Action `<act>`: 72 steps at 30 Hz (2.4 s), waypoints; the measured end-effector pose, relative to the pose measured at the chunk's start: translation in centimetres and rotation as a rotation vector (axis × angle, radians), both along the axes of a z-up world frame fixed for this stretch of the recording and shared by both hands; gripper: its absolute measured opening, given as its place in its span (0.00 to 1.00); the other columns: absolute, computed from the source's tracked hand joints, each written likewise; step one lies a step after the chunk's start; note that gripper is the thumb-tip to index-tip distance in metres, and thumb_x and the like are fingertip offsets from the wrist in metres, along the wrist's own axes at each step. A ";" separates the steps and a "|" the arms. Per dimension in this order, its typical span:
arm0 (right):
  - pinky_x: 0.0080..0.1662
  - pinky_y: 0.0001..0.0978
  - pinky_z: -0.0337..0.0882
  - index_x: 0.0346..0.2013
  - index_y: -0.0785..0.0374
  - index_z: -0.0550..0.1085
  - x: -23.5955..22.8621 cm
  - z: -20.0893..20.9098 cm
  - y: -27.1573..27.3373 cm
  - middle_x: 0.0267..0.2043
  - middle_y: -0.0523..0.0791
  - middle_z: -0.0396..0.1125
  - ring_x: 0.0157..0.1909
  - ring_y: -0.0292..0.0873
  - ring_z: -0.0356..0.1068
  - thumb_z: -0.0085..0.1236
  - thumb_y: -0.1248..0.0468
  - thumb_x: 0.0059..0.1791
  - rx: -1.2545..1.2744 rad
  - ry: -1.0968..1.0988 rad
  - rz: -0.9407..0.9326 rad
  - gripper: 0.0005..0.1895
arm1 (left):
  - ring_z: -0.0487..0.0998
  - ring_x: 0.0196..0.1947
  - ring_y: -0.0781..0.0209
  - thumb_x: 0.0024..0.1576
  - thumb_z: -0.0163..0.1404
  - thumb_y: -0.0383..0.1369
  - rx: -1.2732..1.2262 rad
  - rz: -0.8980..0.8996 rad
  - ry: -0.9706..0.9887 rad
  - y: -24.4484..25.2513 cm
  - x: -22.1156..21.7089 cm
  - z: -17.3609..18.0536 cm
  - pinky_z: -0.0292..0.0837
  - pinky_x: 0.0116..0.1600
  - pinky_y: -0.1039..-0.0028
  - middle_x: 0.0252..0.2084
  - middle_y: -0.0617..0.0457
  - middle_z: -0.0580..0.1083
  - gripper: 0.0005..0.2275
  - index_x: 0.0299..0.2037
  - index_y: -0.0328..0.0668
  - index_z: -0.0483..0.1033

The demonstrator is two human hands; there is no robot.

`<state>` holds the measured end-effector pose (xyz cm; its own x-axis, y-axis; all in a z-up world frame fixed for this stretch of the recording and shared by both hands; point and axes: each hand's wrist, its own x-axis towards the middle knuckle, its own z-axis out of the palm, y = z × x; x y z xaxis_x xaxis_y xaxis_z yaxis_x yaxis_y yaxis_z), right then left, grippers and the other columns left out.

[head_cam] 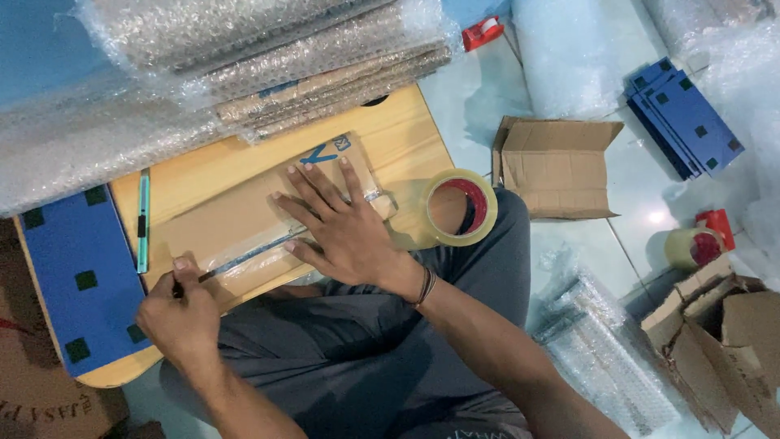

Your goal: A person wraps a rectangular object in brown paper and bubble wrap, securing it with tape.

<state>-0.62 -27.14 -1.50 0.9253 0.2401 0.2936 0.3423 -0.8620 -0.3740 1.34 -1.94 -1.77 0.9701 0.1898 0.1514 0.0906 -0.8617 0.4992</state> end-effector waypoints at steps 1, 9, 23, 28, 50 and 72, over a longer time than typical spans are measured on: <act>0.76 0.61 0.19 0.75 0.60 0.61 -0.1 0.3 0.0 0.82 0.54 0.41 0.82 0.49 0.27 0.33 0.44 0.58 0.002 -0.002 0.001 0.35 | 0.62 0.15 0.59 0.75 0.51 0.30 0.002 0.001 -0.002 -0.6 -0.1 0.5 0.57 0.25 0.69 0.21 0.43 0.72 0.16 0.37 0.27 0.83; 0.77 0.59 0.28 0.70 0.62 0.65 0.0 1.2 0.0 0.77 0.55 0.54 0.81 0.54 0.45 0.45 0.44 0.54 0.083 -0.052 -0.018 0.35 | 0.68 0.42 0.52 0.63 0.58 0.25 0.060 -0.016 -0.393 -5.0 -3.3 3.0 0.68 0.41 0.68 0.50 0.38 0.64 0.12 0.53 0.25 0.75; 0.61 0.64 0.66 0.61 0.69 0.65 -10.4 2.2 -9.4 0.60 0.59 0.62 0.63 0.68 0.63 0.76 0.55 0.40 0.371 -0.504 -0.419 0.42 | 0.60 0.72 0.36 0.70 0.46 0.47 0.118 -0.385 -0.436 -8.2 -2.0 -1.3 0.41 0.72 0.44 0.71 0.34 0.65 0.22 0.65 0.38 0.74; 0.63 0.73 0.61 0.74 0.73 0.44 -10.6 0.3 -11.6 0.63 0.68 0.58 0.64 0.77 0.60 0.82 0.51 0.33 0.546 -0.074 -0.579 0.70 | 0.59 0.73 0.36 0.70 0.43 0.49 0.135 -0.370 -0.445 -8.4 -1.8 -2.0 0.40 0.72 0.42 0.71 0.34 0.65 0.24 0.65 0.39 0.74; 0.66 0.76 0.54 0.77 0.65 0.47 -7.6 -1.9 -12.8 0.65 0.67 0.62 0.66 0.76 0.60 0.83 0.57 0.34 0.728 -0.023 -0.467 0.68 | 0.58 0.74 0.37 0.69 0.44 0.51 0.187 -0.389 -0.355 -8.1 -2.0 -2.3 0.37 0.73 0.42 0.72 0.34 0.65 0.25 0.66 0.39 0.73; 0.75 0.68 0.35 0.72 0.65 0.64 -2.6 0.0 1.6 0.74 0.59 0.57 0.77 0.63 0.49 0.42 0.29 0.52 -0.134 -0.140 0.045 0.48 | 0.54 0.75 0.36 0.66 0.51 0.39 0.008 -0.533 -0.183 -5.6 -4.3 1.7 0.43 0.74 0.40 0.71 0.36 0.64 0.19 0.64 0.38 0.71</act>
